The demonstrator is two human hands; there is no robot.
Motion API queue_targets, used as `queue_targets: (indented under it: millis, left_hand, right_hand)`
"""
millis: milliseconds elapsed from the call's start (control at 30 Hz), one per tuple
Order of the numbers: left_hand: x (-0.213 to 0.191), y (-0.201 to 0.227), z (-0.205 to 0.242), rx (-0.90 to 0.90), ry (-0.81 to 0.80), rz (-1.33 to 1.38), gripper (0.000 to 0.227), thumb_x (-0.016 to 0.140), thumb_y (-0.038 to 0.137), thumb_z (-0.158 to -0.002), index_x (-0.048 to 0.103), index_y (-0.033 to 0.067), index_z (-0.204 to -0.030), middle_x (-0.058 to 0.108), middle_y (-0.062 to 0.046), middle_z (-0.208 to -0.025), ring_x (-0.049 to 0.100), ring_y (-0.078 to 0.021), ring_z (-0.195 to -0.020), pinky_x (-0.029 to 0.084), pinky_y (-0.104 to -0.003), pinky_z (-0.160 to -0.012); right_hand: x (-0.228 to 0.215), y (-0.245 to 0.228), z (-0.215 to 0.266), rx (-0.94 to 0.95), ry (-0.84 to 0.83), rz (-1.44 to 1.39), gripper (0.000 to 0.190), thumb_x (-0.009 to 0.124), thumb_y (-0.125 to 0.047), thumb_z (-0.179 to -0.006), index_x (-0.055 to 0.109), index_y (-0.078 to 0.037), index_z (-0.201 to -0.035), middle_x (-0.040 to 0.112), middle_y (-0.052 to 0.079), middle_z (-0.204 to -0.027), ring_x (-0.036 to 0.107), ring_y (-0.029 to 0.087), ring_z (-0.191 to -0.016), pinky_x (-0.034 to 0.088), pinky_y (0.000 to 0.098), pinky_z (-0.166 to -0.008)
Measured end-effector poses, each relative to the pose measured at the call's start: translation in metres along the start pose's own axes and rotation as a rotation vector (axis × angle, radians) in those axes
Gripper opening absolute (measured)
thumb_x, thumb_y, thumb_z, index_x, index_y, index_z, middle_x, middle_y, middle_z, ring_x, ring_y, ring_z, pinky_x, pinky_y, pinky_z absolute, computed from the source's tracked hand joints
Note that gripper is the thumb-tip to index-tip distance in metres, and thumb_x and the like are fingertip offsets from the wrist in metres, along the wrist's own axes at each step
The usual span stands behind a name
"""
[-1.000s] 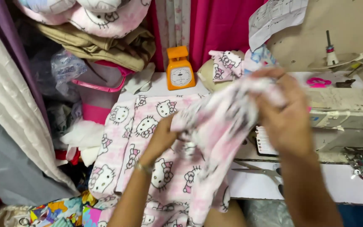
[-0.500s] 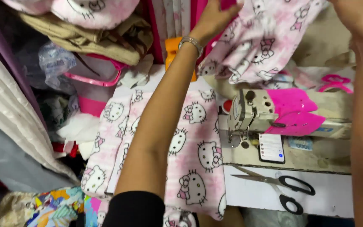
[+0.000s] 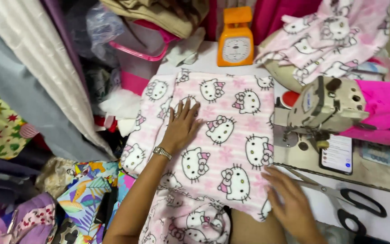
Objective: Folding and cutting a piece of Hello Kitty patterned fabric on a sewing workshop table.
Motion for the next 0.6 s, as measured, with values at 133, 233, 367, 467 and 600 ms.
queue_targets:
  millis: [133,233,367,467,600]
  left_hand:
    - [-0.009,-0.062,0.007,-0.034,0.111,-0.108,0.080,0.010,0.068,-0.101,0.012,0.0222,-0.167,-0.002,-0.013,-0.174,-0.007,-0.0285,-0.160,-0.008,-0.050,-0.127]
    - [-0.022,-0.128,-0.003,-0.140,0.230,-0.135,0.077,0.019,0.063,-0.105,0.016,0.0170,-0.166,0.011,-0.016,-0.173,0.005,-0.0331,-0.160,0.000,-0.052,-0.127]
    - [-0.064,-0.131,-0.022,-0.182,0.701,-0.300,0.031,0.052,0.032,-0.104,0.067,0.0066,-0.111,0.059,-0.021,-0.127,0.052,-0.0440,-0.115,0.037,-0.063,-0.093]
    - [-0.044,-0.154,-0.080,-0.248,0.660,-0.105,0.033,0.069,0.038,-0.091,0.066,0.0109,-0.109,0.065,-0.012,-0.102,0.067,-0.0382,-0.094,0.054,-0.053,-0.078]
    - [0.018,-0.208,-0.166,-0.458,0.342,0.496,0.038,0.087,0.038,-0.069,0.060,0.0191,-0.050,0.054,0.001,-0.040,0.064,-0.0240,-0.042,0.048,-0.034,-0.049]
  right_hand:
    - [0.045,0.008,0.021,-0.080,-0.101,0.267,0.040,0.059,-0.034,-0.098,0.064,-0.018,-0.134,0.058,0.001,-0.152,0.053,0.023,-0.143,0.037,0.0454,-0.119]
    - [0.049,0.012,0.022,-0.107,-0.144,0.309,0.043,0.055,-0.032,-0.099,0.059,-0.019,-0.140,0.053,0.002,-0.157,0.048,0.023,-0.148,0.036,0.0489,-0.120]
    - [0.039,0.031,-0.028,0.134,-0.170,0.173,0.036,0.062,-0.032,-0.094,0.070,-0.020,-0.127,0.068,0.002,-0.137,0.063,0.025,-0.124,0.049,0.0475,-0.102]
    - [0.041,0.055,-0.098,0.222,0.002,0.106,0.034,0.066,-0.022,-0.096,0.069,-0.012,-0.128,0.068,0.011,-0.129,0.064,0.032,-0.122,0.051,0.0468,-0.102]
    - [0.046,0.099,-0.185,0.393,0.215,0.261,0.032,0.060,-0.006,-0.100,0.065,0.003,-0.130,0.056,0.025,-0.132,0.059,0.045,-0.124,0.051,0.0536,-0.099]
Point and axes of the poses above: each hand's wrist, its own z-axis away from the middle knuckle, its own x-axis out of the palm, y = z × x, the point moved 10 cm from there along -z, towards the middle knuckle
